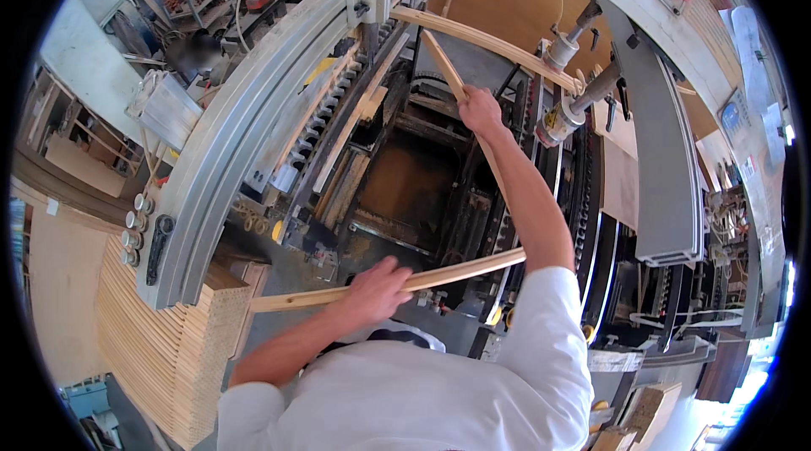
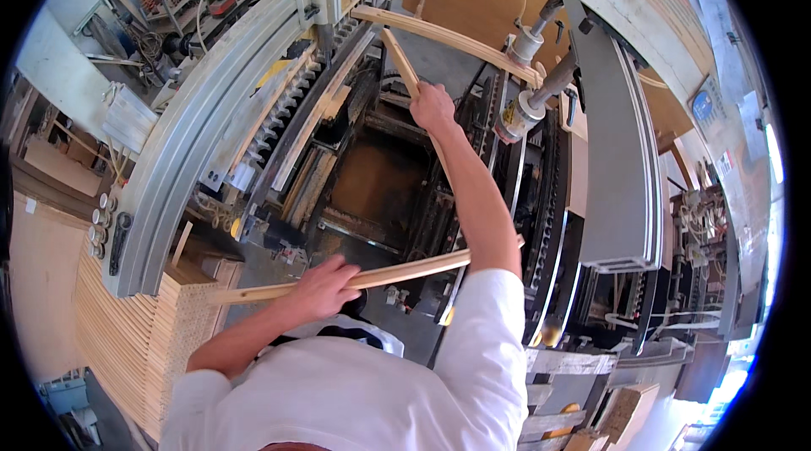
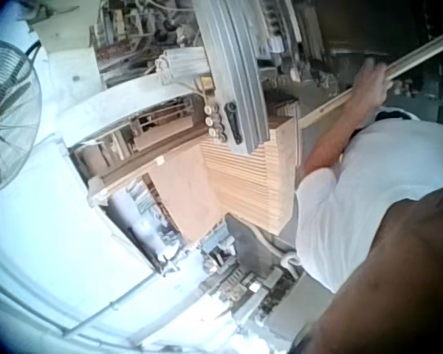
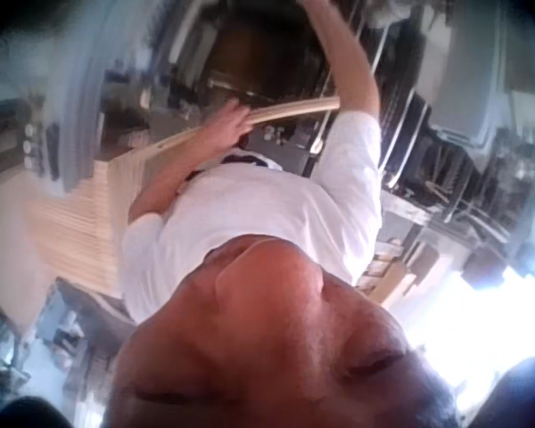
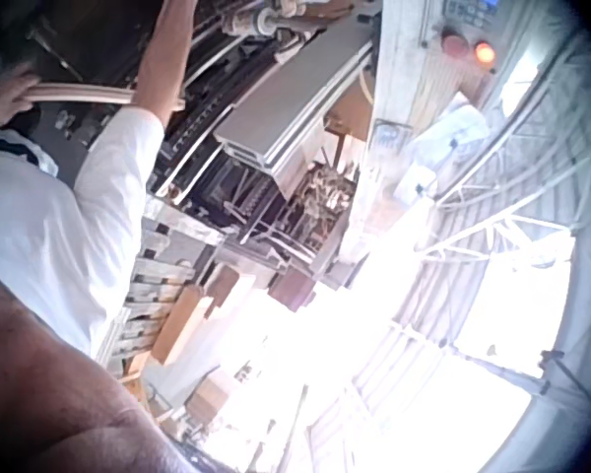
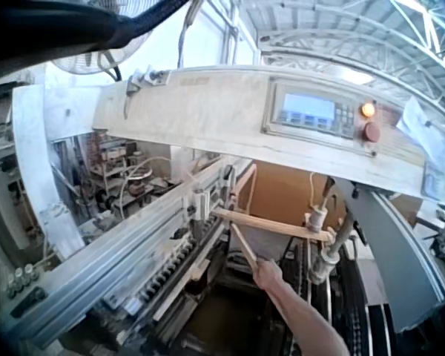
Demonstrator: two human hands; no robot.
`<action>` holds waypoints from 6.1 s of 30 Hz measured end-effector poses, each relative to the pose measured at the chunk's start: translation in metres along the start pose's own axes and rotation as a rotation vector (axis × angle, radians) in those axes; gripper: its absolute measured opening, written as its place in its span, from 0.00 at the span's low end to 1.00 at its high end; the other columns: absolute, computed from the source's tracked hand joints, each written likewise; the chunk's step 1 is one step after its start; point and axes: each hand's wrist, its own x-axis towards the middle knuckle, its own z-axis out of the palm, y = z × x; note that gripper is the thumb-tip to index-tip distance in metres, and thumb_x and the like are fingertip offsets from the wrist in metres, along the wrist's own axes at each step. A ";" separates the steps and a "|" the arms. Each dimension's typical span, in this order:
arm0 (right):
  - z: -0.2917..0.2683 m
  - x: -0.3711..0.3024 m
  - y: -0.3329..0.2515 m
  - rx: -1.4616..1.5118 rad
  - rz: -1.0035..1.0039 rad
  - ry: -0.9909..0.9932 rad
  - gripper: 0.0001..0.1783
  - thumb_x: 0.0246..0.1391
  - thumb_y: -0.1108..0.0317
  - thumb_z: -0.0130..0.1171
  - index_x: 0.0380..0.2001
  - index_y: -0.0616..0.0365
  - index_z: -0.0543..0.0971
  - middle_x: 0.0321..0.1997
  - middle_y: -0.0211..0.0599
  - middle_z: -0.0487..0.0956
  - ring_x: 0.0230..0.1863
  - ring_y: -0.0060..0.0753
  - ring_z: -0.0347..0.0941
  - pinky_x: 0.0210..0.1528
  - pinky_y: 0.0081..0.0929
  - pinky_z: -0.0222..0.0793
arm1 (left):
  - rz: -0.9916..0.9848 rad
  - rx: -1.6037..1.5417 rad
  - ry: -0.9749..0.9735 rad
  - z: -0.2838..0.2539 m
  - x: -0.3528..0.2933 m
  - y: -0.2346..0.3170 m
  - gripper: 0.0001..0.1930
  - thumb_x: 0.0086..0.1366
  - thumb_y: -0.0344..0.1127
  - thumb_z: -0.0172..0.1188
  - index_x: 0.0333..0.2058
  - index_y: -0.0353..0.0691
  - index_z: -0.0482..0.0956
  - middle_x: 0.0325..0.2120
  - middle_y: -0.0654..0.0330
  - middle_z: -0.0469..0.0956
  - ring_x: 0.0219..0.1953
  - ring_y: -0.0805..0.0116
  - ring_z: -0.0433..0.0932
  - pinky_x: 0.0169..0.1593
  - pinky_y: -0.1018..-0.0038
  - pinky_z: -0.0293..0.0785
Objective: The person repeatedly picks up thin wooden slats and places them into a jig or frame on a workbench. The camera shakes violently during the process, obscuring the details of the assembly.
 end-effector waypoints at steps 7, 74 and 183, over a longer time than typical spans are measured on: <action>0.023 0.041 0.006 0.034 0.057 -0.005 0.22 0.50 0.63 0.55 0.49 0.55 0.79 0.47 0.56 0.79 0.53 0.55 0.73 0.56 0.44 0.69 | -0.346 -0.076 0.083 -0.003 -0.076 -0.008 0.21 0.56 0.37 0.68 0.49 0.40 0.76 0.41 0.53 0.72 0.44 0.49 0.75 0.46 0.61 0.73; 0.025 -0.060 -0.111 0.599 -0.179 0.348 0.22 0.60 0.60 0.62 0.50 0.67 0.77 0.45 0.44 0.82 0.46 0.33 0.78 0.51 0.28 0.72 | -1.137 -0.640 0.913 0.001 -0.568 -0.085 0.19 0.53 0.33 0.70 0.43 0.30 0.81 0.29 0.63 0.79 0.34 0.75 0.76 0.40 0.75 0.72; -0.133 -0.310 -0.032 -0.268 0.193 -0.009 0.27 0.50 0.82 0.54 0.56 0.59 0.71 0.48 0.50 0.72 0.50 0.56 0.68 0.50 0.46 0.68 | 0.357 0.146 -0.046 0.028 0.135 -0.014 0.15 0.51 0.35 0.68 0.37 0.41 0.76 0.37 0.51 0.75 0.38 0.49 0.78 0.40 0.54 0.77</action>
